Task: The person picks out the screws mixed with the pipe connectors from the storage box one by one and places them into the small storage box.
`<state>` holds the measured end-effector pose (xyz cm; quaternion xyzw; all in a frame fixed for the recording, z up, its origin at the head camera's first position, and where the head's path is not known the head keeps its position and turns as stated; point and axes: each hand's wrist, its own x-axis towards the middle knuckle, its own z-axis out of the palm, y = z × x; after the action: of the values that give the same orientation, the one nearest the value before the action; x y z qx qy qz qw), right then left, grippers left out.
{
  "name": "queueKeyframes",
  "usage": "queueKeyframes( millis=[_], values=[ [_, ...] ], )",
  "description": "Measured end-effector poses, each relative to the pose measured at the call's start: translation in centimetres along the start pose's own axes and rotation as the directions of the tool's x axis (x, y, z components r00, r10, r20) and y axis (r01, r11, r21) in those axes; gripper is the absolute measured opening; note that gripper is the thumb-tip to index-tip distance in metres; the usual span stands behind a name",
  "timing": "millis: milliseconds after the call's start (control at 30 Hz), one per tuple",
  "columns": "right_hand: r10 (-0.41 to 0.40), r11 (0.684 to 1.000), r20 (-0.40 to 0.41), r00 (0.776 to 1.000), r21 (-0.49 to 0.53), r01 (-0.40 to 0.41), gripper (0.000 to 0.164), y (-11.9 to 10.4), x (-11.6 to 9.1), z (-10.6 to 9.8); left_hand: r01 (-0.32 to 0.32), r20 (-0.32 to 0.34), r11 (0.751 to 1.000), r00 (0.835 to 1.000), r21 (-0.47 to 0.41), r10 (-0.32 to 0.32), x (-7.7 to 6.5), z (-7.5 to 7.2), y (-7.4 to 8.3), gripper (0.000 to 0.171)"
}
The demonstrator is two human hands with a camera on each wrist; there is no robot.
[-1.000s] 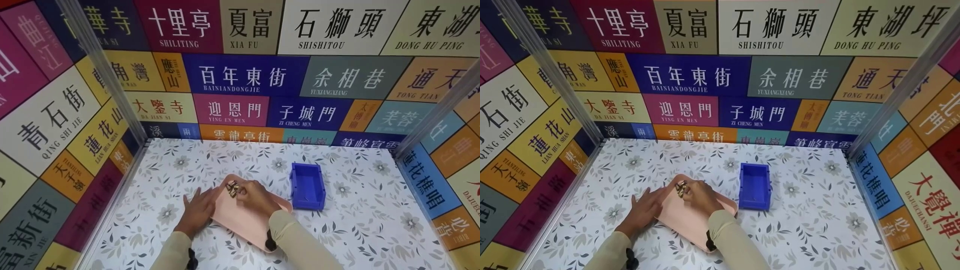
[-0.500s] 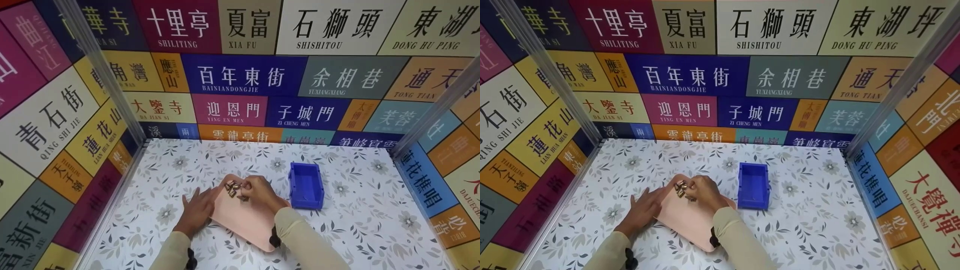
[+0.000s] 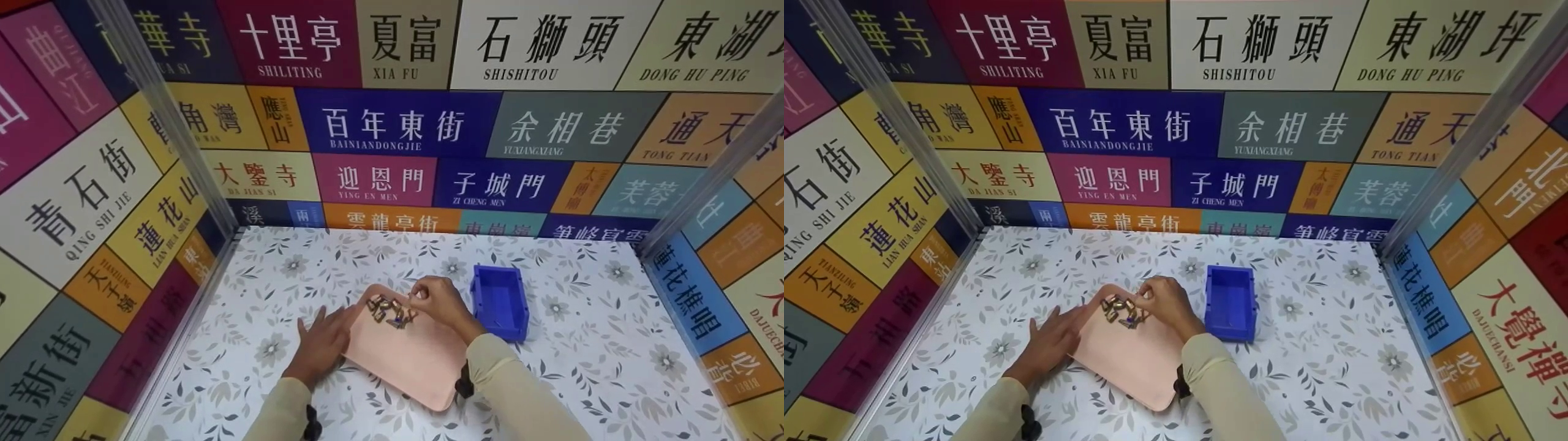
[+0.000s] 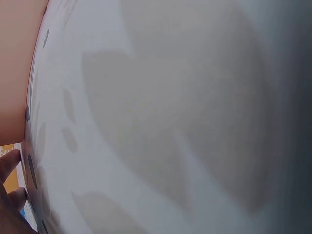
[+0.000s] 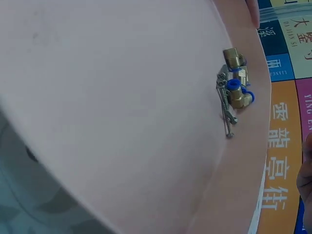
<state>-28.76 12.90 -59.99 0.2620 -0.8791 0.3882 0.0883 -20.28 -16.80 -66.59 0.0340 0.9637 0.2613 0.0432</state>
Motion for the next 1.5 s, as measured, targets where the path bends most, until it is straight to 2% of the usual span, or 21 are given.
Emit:
queueKeyframes(
  millis=[267,433,733,1100,1500],
  values=[
    [-0.013,0.998,-0.087,0.996,0.056,0.018,0.011,0.5,-0.3,-2.0,0.007,-0.004,1.0,1.0,0.013,-0.007,-0.1,-0.1,0.2,0.051],
    [-0.013,0.997,-0.125,0.992,0.08,0.023,0.012,0.9,-0.8,-3.4,0.029,0.017,1.0,0.999,0.0,-0.029,-0.2,-0.2,0.5,0.05],
    [0.043,0.997,-0.188,0.981,0.074,-0.029,0.011,2.8,-1.6,-5.5,0.059,0.026,0.998,0.998,-0.008,-0.059,-0.1,-0.2,0.5,0.051],
    [0.141,0.99,-0.197,0.97,0.051,-0.133,0.01,4.9,-3.0,-8.1,0.061,0.032,0.998,0.998,-0.035,-0.06,-0.1,-0.1,0.4,0.053],
    [0.218,0.975,-0.221,0.951,0.0,-0.223,0.005,6.7,-4.3,-10.6,0.034,0.026,0.999,0.999,-0.011,-0.033,-0.1,-0.3,0.4,0.051]
  ],
)
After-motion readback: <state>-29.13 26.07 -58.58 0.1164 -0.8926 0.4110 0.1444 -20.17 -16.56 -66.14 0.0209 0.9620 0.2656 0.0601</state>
